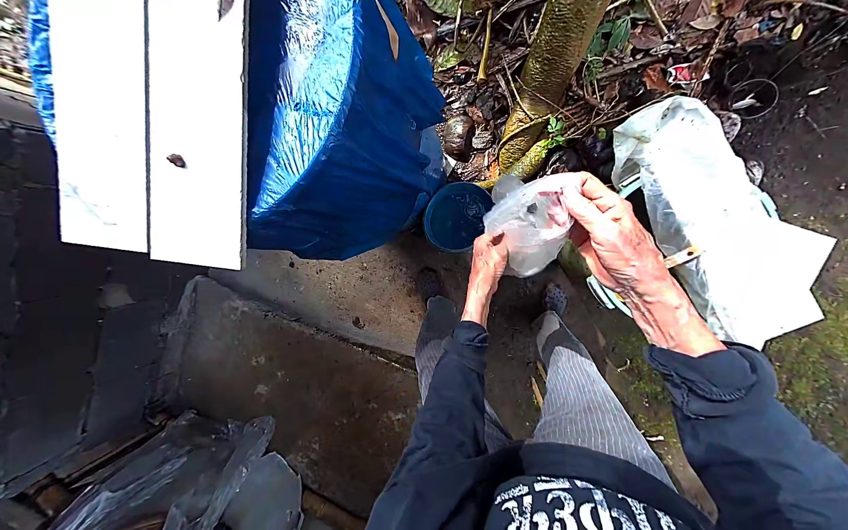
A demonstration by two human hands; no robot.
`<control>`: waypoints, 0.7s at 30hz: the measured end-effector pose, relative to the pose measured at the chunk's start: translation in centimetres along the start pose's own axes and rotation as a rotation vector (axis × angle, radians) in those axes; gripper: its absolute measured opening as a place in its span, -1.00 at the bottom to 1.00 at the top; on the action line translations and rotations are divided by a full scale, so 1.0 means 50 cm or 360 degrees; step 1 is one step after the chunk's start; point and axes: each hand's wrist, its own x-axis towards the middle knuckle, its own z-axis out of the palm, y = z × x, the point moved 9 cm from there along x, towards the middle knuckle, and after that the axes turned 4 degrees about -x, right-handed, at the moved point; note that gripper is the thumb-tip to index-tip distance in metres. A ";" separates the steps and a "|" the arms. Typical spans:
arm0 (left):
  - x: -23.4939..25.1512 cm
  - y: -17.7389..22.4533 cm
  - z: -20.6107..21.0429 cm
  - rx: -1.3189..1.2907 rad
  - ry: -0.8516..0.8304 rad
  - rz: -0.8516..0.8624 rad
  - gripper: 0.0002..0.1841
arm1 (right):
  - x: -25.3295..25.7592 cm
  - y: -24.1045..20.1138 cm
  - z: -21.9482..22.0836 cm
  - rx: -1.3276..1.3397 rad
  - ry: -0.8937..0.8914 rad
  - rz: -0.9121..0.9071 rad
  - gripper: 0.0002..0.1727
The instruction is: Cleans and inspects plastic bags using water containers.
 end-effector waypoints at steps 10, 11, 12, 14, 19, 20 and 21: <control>-0.087 0.148 -0.156 0.0293 0.0179 0.0026 -0.66 | -0.049 -0.047 -0.108 -0.0719 0.0199 -0.0046 -0.67; -0.076 0.164 -0.168 0.0284 0.0162 0.0109 -0.67 | -0.049 -0.045 -0.115 -0.0821 0.0248 -0.0028 -0.68; -0.057 0.178 -0.180 0.0198 0.0123 0.0173 -0.67 | -0.049 -0.039 -0.125 -0.0874 0.0284 -0.0015 -0.66; -0.040 0.211 -0.198 -0.0024 0.0092 0.0150 -0.69 | -0.052 -0.025 -0.144 -0.0893 0.0343 -0.0003 -0.63; -0.070 0.326 -0.215 0.0344 0.0090 0.0338 -0.85 | -0.069 -0.005 -0.185 -0.0848 0.0628 0.0018 -0.74; -0.087 0.352 -0.210 0.0507 0.0067 0.0435 -0.86 | -0.067 0.000 -0.191 -0.0830 0.0664 0.0045 -0.75; -0.105 0.374 -0.203 0.0711 0.0027 0.0511 -0.85 | -0.067 0.011 -0.197 -0.0786 0.0670 0.0087 -0.73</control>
